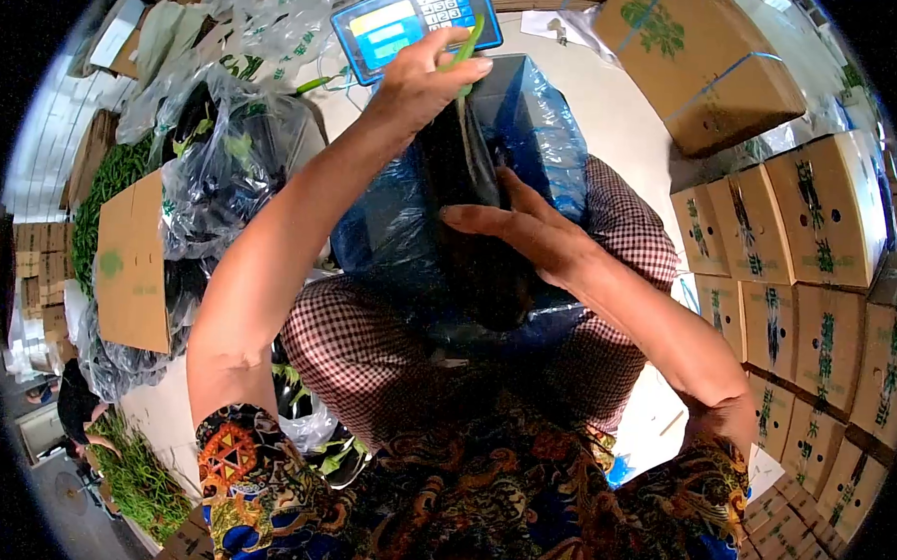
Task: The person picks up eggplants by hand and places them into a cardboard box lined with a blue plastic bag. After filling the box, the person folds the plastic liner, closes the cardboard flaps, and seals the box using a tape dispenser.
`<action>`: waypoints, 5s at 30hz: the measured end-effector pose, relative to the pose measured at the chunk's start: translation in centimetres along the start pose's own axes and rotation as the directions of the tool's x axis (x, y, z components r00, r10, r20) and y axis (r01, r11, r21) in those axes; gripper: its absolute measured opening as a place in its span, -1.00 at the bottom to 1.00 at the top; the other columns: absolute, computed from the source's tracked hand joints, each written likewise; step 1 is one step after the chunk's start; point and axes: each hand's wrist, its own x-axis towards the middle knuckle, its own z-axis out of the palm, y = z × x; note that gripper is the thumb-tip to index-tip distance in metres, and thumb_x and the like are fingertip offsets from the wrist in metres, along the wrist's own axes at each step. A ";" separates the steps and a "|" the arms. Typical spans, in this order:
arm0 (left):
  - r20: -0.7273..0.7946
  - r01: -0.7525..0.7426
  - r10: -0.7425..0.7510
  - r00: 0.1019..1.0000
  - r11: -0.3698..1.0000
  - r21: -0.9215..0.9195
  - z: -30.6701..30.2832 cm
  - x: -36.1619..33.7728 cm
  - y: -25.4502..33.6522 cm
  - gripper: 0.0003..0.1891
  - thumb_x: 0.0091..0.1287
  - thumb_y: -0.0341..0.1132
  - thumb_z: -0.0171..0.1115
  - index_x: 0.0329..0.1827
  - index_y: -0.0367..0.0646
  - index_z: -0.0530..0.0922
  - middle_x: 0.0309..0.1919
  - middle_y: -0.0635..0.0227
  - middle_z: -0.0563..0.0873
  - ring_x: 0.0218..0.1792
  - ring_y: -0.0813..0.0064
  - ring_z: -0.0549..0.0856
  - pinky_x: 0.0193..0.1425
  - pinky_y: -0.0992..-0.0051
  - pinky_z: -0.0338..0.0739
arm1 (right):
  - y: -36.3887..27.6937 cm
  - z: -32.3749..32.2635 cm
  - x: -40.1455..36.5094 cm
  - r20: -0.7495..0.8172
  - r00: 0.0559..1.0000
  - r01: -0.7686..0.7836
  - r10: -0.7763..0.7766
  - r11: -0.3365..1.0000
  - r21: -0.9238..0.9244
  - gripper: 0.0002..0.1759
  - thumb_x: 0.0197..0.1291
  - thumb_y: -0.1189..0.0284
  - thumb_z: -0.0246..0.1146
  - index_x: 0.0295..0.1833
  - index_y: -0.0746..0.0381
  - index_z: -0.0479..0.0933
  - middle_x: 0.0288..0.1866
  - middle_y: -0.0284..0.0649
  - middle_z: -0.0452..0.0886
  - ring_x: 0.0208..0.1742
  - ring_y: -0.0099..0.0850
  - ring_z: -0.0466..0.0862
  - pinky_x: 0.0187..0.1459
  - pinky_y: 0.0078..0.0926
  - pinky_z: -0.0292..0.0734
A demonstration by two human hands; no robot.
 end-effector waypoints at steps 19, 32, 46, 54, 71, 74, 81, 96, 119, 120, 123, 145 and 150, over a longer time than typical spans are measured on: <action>0.403 -0.298 0.075 0.912 0.797 0.526 5.4 2.5 -8.5 -0.68 0.10 -0.42 0.27 -0.03 -0.10 0.64 -0.23 -0.04 0.70 -0.11 0.01 0.71 0.04 0.12 0.59 | 6.0 -1.2 9.9 0.185 0.956 -0.230 0.229 0.973 -0.019 -0.04 -0.06 0.37 0.53 0.40 0.33 0.13 0.24 -0.07 0.43 0.19 -0.32 0.49 0.12 -0.44 0.48; 0.440 -0.214 -0.166 0.883 0.691 0.690 9.4 1.2 -8.8 -0.77 0.29 -0.42 0.12 -0.04 -0.08 0.66 -0.06 0.04 0.70 0.03 0.04 0.68 0.07 0.14 0.60 | 10.2 -3.3 14.6 0.134 0.925 -0.334 0.355 0.929 -0.159 -0.47 0.05 0.38 0.47 0.10 0.34 0.48 -0.09 -0.23 0.65 -0.12 -0.44 0.59 -0.12 -0.45 0.53; -0.064 -0.698 0.766 0.639 0.613 0.369 -1.1 -2.9 19.0 -0.73 0.30 -0.43 0.23 0.06 -0.15 0.57 -0.11 0.23 0.69 -0.21 0.46 0.72 -0.17 0.52 0.66 | 3.2 -4.7 -4.6 -0.365 0.088 0.558 -0.927 0.349 -0.753 -0.07 0.04 0.37 0.48 0.43 0.31 0.10 0.10 -0.01 0.46 0.35 -0.20 0.36 0.36 -0.25 0.28; 0.066 -0.828 0.884 0.462 0.457 -0.324 15.9 -13.2 30.5 -0.99 0.23 -0.61 0.20 -0.34 -0.40 0.56 -0.27 0.03 0.70 -0.23 0.16 0.71 0.05 0.11 0.67 | 8.5 -12.9 -18.9 -0.641 0.317 0.781 -0.699 -0.191 0.594 -0.34 0.19 -0.12 0.26 0.16 0.18 0.41 0.04 -0.09 0.62 0.03 -0.24 0.62 0.09 -0.23 0.52; 0.970 -0.242 0.241 0.039 0.944 -0.224 20.3 -20.6 14.8 -0.68 0.27 -0.40 0.26 0.10 -0.20 0.57 -0.20 0.17 0.74 -0.18 0.35 0.75 -0.06 0.41 0.61 | 55.7 -16.3 -29.2 -0.848 0.057 0.610 0.528 0.654 0.448 -0.37 -0.08 0.22 0.50 0.04 0.40 0.50 -0.24 -0.11 0.65 -0.31 -0.31 0.68 -0.23 -0.34 0.64; 0.951 -0.198 0.300 0.079 0.939 -0.280 21.9 -21.1 15.3 -0.70 0.27 -0.42 0.24 0.07 -0.20 0.58 -0.28 0.18 0.73 -0.26 0.38 0.73 -0.13 0.43 0.59 | 59.5 -14.7 -29.6 -0.835 -0.031 0.551 0.549 0.707 0.444 -0.32 -0.18 0.17 0.55 -0.01 0.39 0.53 -0.21 -0.12 0.66 -0.27 -0.32 0.69 -0.20 -0.38 0.61; 0.955 -0.173 0.281 0.096 0.950 -0.262 23.9 -23.0 13.6 -0.72 0.30 -0.39 0.24 0.06 -0.22 0.58 -0.29 0.19 0.73 -0.24 0.43 0.72 -0.11 0.46 0.58 | 59.7 -15.4 -30.0 -0.793 -0.204 -0.087 0.574 0.796 0.599 0.07 -0.35 -0.12 0.54 0.15 0.45 0.35 0.00 0.13 0.62 0.03 -0.11 0.65 0.05 -0.30 0.56; 0.937 -0.161 0.206 0.282 0.973 -0.166 23.5 -23.8 13.4 -0.74 0.33 -0.35 0.22 0.03 -0.24 0.60 -0.25 0.20 0.75 -0.18 0.43 0.74 -0.07 0.47 0.57 | 57.5 -13.9 -27.3 -0.880 -0.317 -0.745 0.353 0.482 0.461 0.03 -0.07 0.25 0.47 0.49 0.09 0.05 0.34 -0.07 0.28 0.26 -0.12 0.37 0.12 -0.11 0.35; 0.882 -0.258 0.310 0.355 0.939 -0.227 23.2 -25.6 13.0 -0.78 0.31 -0.39 0.22 -0.01 -0.22 0.61 -0.23 0.14 0.73 -0.20 0.26 0.74 -0.09 0.38 0.59 | 50.8 -13.3 -12.2 -0.464 0.864 -0.207 0.193 0.978 0.021 -0.35 0.24 0.10 0.16 0.36 0.23 0.37 0.37 0.00 0.38 0.38 -0.18 0.35 0.35 -0.24 0.29; 0.881 -0.275 0.325 0.344 0.932 -0.236 22.9 -25.6 13.1 -0.78 0.31 -0.39 0.22 -0.01 -0.22 0.61 -0.21 0.13 0.73 -0.18 0.22 0.73 -0.07 0.36 0.58 | 51.2 -14.2 -10.6 -0.411 0.906 -0.282 0.100 0.868 -0.409 -0.41 0.25 0.08 0.16 0.30 0.19 0.45 0.35 0.01 0.40 0.38 -0.19 0.34 0.34 -0.24 0.30; 0.882 -0.260 0.307 0.358 0.940 -0.222 20.5 -24.8 12.2 -0.76 0.32 -0.37 0.23 0.03 -0.19 0.60 -0.13 0.16 0.73 -0.11 0.27 0.73 0.03 0.37 0.57 | 51.0 -14.9 -11.2 -0.723 0.685 0.027 0.084 0.990 0.141 -0.53 0.20 0.24 0.34 0.16 0.25 0.54 -0.01 -0.07 0.67 -0.03 -0.27 0.64 0.12 -0.24 0.52; -0.262 0.549 -0.516 0.816 0.549 0.630 -15.7 -56.0 -16.5 -0.79 0.10 -0.43 0.25 -0.17 -0.10 0.64 -0.42 0.13 0.70 -0.36 0.08 0.72 -0.25 0.29 0.61 | 16.6 -23.8 -9.9 -0.635 0.432 0.432 -0.640 0.765 -0.477 -0.70 0.38 0.38 0.17 0.14 0.28 0.52 0.11 -0.21 0.62 0.13 -0.41 0.59 0.20 -0.46 0.44; -0.224 0.775 -0.839 0.496 0.311 0.550 -14.2 -64.4 -22.8 -0.74 0.09 -0.38 0.29 -0.12 -0.01 0.59 -0.38 0.10 0.66 -0.36 -0.02 0.67 -0.23 0.12 0.59 | 12.1 -18.6 -9.0 -0.499 0.475 0.470 -0.725 0.688 -0.553 -0.73 0.39 0.38 0.17 0.09 0.28 0.58 0.05 -0.23 0.65 0.04 -0.49 0.61 0.11 -0.51 0.48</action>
